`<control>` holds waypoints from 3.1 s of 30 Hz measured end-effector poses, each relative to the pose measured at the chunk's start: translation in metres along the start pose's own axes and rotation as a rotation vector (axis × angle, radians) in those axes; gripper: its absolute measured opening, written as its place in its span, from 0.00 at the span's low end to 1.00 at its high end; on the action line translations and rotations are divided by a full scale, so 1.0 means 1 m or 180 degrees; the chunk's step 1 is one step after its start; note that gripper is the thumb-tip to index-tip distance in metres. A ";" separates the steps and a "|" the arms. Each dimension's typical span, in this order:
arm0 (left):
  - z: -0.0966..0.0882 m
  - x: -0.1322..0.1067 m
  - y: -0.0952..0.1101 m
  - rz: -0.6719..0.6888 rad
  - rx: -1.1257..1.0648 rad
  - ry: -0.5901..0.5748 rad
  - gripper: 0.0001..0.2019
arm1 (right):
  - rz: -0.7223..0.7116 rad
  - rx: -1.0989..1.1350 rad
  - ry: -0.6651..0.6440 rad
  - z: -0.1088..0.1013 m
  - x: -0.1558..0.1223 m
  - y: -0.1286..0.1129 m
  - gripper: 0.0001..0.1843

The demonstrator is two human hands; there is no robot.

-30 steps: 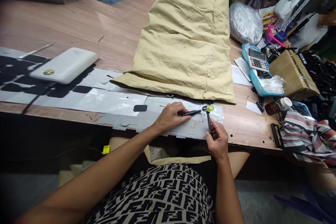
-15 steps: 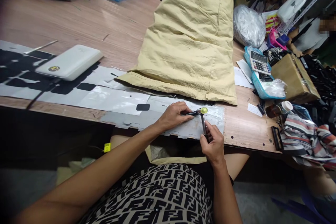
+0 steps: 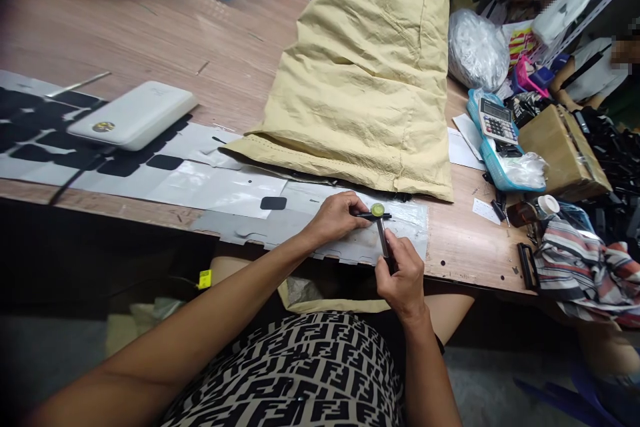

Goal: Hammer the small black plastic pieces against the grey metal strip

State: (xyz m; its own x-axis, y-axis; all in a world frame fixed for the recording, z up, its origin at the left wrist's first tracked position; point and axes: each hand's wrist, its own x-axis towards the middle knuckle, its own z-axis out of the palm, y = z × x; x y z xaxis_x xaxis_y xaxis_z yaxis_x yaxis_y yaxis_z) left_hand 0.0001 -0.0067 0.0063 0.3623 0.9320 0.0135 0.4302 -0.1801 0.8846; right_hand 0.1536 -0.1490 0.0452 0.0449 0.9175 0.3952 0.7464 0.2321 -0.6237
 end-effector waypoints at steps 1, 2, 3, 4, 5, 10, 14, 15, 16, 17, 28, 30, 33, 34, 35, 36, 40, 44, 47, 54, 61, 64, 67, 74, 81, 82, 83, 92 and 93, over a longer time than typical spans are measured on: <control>0.000 0.000 0.001 -0.0038 0.0019 -0.0015 0.07 | -0.0009 0.0008 -0.0020 0.001 0.000 0.000 0.28; 0.000 0.001 0.002 -0.0064 0.0036 -0.0028 0.07 | -0.0009 0.0018 -0.0029 0.002 -0.001 0.000 0.28; -0.001 0.001 0.003 -0.0083 0.0049 -0.0035 0.07 | 0.0002 0.0030 -0.0038 0.003 -0.001 0.001 0.28; -0.001 0.002 0.004 -0.0105 0.0058 -0.0039 0.07 | 0.0019 0.0041 -0.0057 0.004 -0.002 0.002 0.28; -0.001 0.002 0.005 -0.0128 0.0066 -0.0034 0.07 | 0.0037 0.0048 -0.0086 0.006 -0.002 0.002 0.28; 0.000 0.002 0.005 -0.0180 0.0084 -0.0002 0.08 | 0.0098 0.0026 -0.0131 0.006 -0.002 0.001 0.27; 0.000 0.003 0.002 -0.0083 0.0103 0.0017 0.07 | 0.0071 -0.0005 0.0014 0.006 -0.002 -0.004 0.29; 0.000 0.003 0.001 -0.0051 0.0123 0.0019 0.06 | 0.0032 0.0007 -0.0005 0.007 -0.002 -0.004 0.29; 0.000 0.003 0.001 -0.0028 0.0144 0.0024 0.06 | -0.0008 0.0020 -0.0047 0.009 -0.002 -0.004 0.29; 0.000 0.003 0.001 -0.0020 0.0165 0.0031 0.05 | -0.0038 0.0032 -0.0099 0.010 -0.002 -0.004 0.29; 0.000 0.001 0.004 -0.0103 0.0036 0.0040 0.07 | 0.0093 -0.0036 0.0057 0.006 -0.003 0.002 0.27; 0.000 0.001 0.004 -0.0094 0.0037 0.0037 0.06 | 0.0163 -0.0035 -0.0040 0.007 -0.004 0.004 0.26; 0.000 0.002 0.002 -0.0058 0.0022 0.0043 0.06 | 0.0334 -0.0026 -0.0010 0.005 -0.004 0.006 0.26; 0.000 0.002 0.001 -0.0049 0.0018 0.0047 0.06 | 0.0405 -0.0024 0.0056 0.004 -0.002 0.006 0.26; 0.000 0.002 0.001 -0.0044 0.0018 0.0047 0.07 | 0.0477 -0.0015 0.0128 0.002 -0.001 0.007 0.26; 0.000 0.002 0.000 -0.0042 0.0020 0.0041 0.07 | 0.0554 0.0002 0.0209 -0.001 0.001 0.009 0.26; 0.000 0.002 0.000 -0.0053 0.0002 -0.0001 0.08 | 0.0981 0.0238 0.0605 -0.007 0.010 0.028 0.25; -0.001 0.001 0.001 -0.0050 0.0039 -0.0034 0.09 | 0.1452 0.0825 0.1021 -0.004 0.014 0.055 0.28; -0.001 -0.001 0.001 0.0040 0.0176 -0.0002 0.09 | 0.1636 0.1123 0.1192 -0.002 0.014 0.064 0.29; 0.002 -0.007 -0.001 0.0222 0.0371 0.0036 0.08 | 0.1661 0.1194 0.1044 -0.002 0.013 0.057 0.28; -0.009 -0.031 -0.002 0.0904 0.0270 -0.0512 0.07 | 0.1629 0.1160 0.1000 -0.001 0.009 0.062 0.30; -0.014 -0.056 -0.004 0.1525 0.0345 -0.0873 0.07 | 0.1612 0.1170 0.1007 0.000 0.008 0.062 0.29; -0.014 -0.079 -0.007 0.1968 0.0749 -0.1044 0.07 | 0.1604 0.1148 0.1009 0.000 0.008 0.061 0.29; -0.008 -0.081 -0.005 0.1950 0.0905 -0.0838 0.13 | 0.1639 0.1212 0.1021 0.003 0.007 0.063 0.29; -0.036 -0.022 -0.005 -0.0057 0.1507 0.0751 0.14 | 0.1637 0.1115 0.0981 0.003 0.006 0.065 0.29; -0.041 -0.014 -0.005 -0.0231 0.1699 0.0888 0.15 | 0.1632 0.1104 0.0976 0.003 0.006 0.066 0.29; -0.045 -0.007 -0.005 -0.0327 0.1844 0.0956 0.17 | 0.1628 0.1099 0.0972 0.003 0.006 0.066 0.29; -0.046 0.017 -0.003 -0.0503 0.2056 0.0724 0.13 | 0.1598 0.1035 0.0949 0.004 0.005 0.068 0.29; -0.047 0.013 -0.004 -0.0519 0.1992 0.0707 0.12 | 0.1596 0.1033 0.0943 0.003 0.005 0.068 0.29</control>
State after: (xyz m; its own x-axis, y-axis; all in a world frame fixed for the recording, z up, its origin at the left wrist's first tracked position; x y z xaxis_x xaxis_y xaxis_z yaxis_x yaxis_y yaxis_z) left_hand -0.0358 0.0207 0.0253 0.1029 0.9930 0.0574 0.8861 -0.1177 0.4484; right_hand 0.2022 -0.1277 0.0027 0.5497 0.8228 0.1443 0.3519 -0.0714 -0.9333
